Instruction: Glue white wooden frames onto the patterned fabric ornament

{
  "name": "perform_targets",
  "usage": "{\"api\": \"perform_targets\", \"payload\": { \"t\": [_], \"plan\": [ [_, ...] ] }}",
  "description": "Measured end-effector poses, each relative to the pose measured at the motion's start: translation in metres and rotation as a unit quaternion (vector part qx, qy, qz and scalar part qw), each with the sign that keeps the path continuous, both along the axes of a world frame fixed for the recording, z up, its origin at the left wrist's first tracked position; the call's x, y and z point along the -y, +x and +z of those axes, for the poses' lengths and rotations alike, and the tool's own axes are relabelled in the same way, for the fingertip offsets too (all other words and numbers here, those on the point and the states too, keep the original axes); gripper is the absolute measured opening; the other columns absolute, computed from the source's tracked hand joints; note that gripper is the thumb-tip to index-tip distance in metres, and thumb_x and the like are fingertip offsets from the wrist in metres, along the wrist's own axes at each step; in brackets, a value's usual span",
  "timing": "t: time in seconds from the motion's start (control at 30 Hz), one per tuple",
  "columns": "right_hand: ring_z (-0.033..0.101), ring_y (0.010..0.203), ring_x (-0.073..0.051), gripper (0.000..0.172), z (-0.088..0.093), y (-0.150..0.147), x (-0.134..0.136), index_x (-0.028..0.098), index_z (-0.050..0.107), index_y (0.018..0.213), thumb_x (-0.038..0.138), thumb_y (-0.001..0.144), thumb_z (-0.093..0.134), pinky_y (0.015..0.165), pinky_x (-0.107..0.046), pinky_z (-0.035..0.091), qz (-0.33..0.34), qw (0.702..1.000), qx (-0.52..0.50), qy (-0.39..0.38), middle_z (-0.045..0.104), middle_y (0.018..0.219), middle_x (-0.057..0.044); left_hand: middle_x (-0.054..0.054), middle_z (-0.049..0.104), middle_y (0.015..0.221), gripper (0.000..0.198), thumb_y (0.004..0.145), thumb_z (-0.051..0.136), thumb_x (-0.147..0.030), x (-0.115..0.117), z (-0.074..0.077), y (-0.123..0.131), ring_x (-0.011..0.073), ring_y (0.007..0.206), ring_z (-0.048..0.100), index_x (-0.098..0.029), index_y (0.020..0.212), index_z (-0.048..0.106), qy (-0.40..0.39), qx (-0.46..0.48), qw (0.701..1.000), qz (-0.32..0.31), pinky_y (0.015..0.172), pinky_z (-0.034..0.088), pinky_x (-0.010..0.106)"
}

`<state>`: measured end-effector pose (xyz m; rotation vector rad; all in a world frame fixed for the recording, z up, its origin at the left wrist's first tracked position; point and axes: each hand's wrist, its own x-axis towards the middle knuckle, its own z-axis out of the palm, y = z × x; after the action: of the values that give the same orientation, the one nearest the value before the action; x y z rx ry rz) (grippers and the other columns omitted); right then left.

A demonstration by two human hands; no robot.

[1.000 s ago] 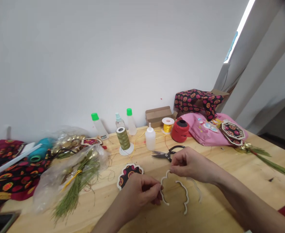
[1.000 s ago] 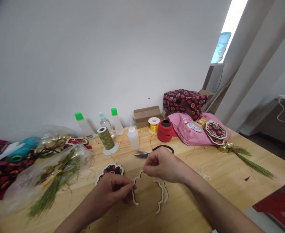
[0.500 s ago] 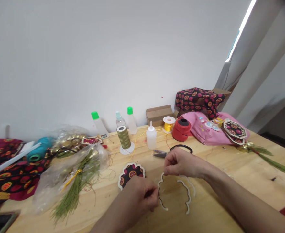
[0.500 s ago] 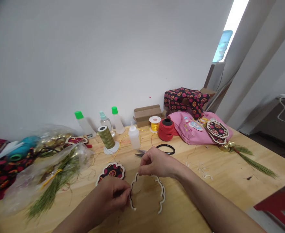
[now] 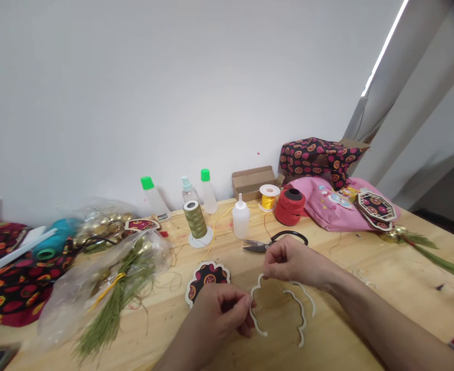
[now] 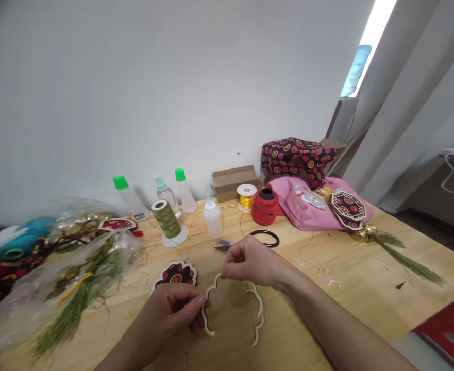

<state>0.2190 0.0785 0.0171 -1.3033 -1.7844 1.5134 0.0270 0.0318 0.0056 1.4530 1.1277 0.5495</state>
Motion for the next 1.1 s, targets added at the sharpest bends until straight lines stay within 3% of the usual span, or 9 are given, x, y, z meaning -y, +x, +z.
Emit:
{"api": "perform_targets", "payload": {
  "t": [0.1, 0.2, 0.33, 0.43, 0.7, 0.93, 1.1],
  "plan": [
    [0.034, 0.039, -0.004, 0.016, 0.000, -0.002, 0.001, 0.012, 0.065, 0.063, 0.026, 0.069, 0.059, 0.037, -0.016, 0.023, 0.019, 1.000, -0.002, -0.014, 0.049, 0.046, 0.006, 0.001, 0.063, 0.055, 0.029, 0.079, 0.045, -0.033, -0.003, -0.005, -0.001, 0.0103, 0.050, 0.057, -0.014, 0.063, 0.060, 0.016, -0.036, 0.999, -0.013, 0.050, 0.041, 0.018],
    [0.035, 0.037, -0.003, 0.019, 0.001, -0.006, 0.004, 0.012, 0.065, 0.062, 0.027, 0.071, 0.058, 0.035, -0.016, 0.023, 0.035, 0.999, 0.008, -0.016, 0.050, 0.045, 0.005, 0.000, 0.061, 0.053, 0.032, 0.081, 0.040, -0.026, -0.004, -0.006, -0.001, 0.0093, 0.049, 0.053, -0.015, 0.056, 0.057, 0.095, -0.113, 0.988, -0.042, 0.048, 0.036, 0.017],
    [0.034, 0.035, -0.003, 0.019, 0.003, -0.013, 0.009, 0.013, 0.060, 0.053, 0.021, 0.070, 0.056, 0.034, -0.015, 0.023, 0.001, 1.000, 0.024, -0.012, 0.047, 0.041, 0.006, -0.002, 0.055, 0.046, 0.029, 0.073, 0.040, -0.012, -0.002, 0.000, 0.000, 0.0081, 0.045, 0.045, -0.015, 0.048, 0.052, 0.235, -0.245, 0.940, -0.042, 0.045, 0.028, 0.019],
    [0.032, 0.033, -0.002, 0.019, 0.004, -0.015, 0.011, 0.013, 0.057, 0.051, 0.019, 0.069, 0.056, 0.032, -0.015, 0.022, -0.012, 0.999, 0.012, -0.029, 0.045, 0.039, 0.007, -0.002, 0.055, 0.046, 0.025, 0.067, 0.041, -0.007, 0.001, 0.004, 0.001, 0.0082, 0.045, 0.046, -0.016, 0.047, 0.051, 0.274, -0.277, 0.920, -0.035, 0.046, 0.029, 0.018],
    [0.030, 0.035, -0.002, 0.017, 0.006, -0.014, 0.015, 0.013, 0.058, 0.053, 0.022, 0.067, 0.060, 0.033, -0.016, 0.020, -0.039, 0.998, -0.027, -0.028, 0.043, 0.039, 0.008, -0.002, 0.062, 0.048, 0.021, 0.067, 0.040, -0.010, 0.002, 0.007, 0.003, 0.0095, 0.046, 0.057, -0.018, 0.050, 0.047, 0.138, -0.158, 0.978, 0.006, 0.046, 0.038, 0.015],
    [0.026, 0.031, -0.002, 0.017, 0.019, -0.004, 0.018, 0.014, 0.061, 0.057, 0.029, 0.064, 0.062, 0.031, -0.017, 0.016, -0.101, 0.990, -0.087, -0.037, 0.038, 0.035, 0.009, -0.003, 0.060, 0.050, 0.017, 0.074, 0.048, -0.027, -0.005, 0.001, -0.010, 0.0104, 0.043, 0.057, -0.017, 0.062, 0.055, 0.083, -0.066, 0.987, 0.121, 0.045, 0.041, 0.018],
    [0.027, 0.030, -0.002, 0.018, 0.018, 0.001, 0.013, 0.014, 0.061, 0.057, 0.031, 0.063, 0.064, 0.031, -0.018, 0.017, -0.105, 0.988, -0.099, -0.049, 0.039, 0.034, 0.009, -0.001, 0.062, 0.054, 0.017, 0.071, 0.058, -0.029, 0.000, -0.004, -0.002, 0.0101, 0.049, 0.058, -0.014, 0.063, 0.059, -0.036, 0.045, 0.997, 0.043, 0.051, 0.045, 0.020]
  ]
}}
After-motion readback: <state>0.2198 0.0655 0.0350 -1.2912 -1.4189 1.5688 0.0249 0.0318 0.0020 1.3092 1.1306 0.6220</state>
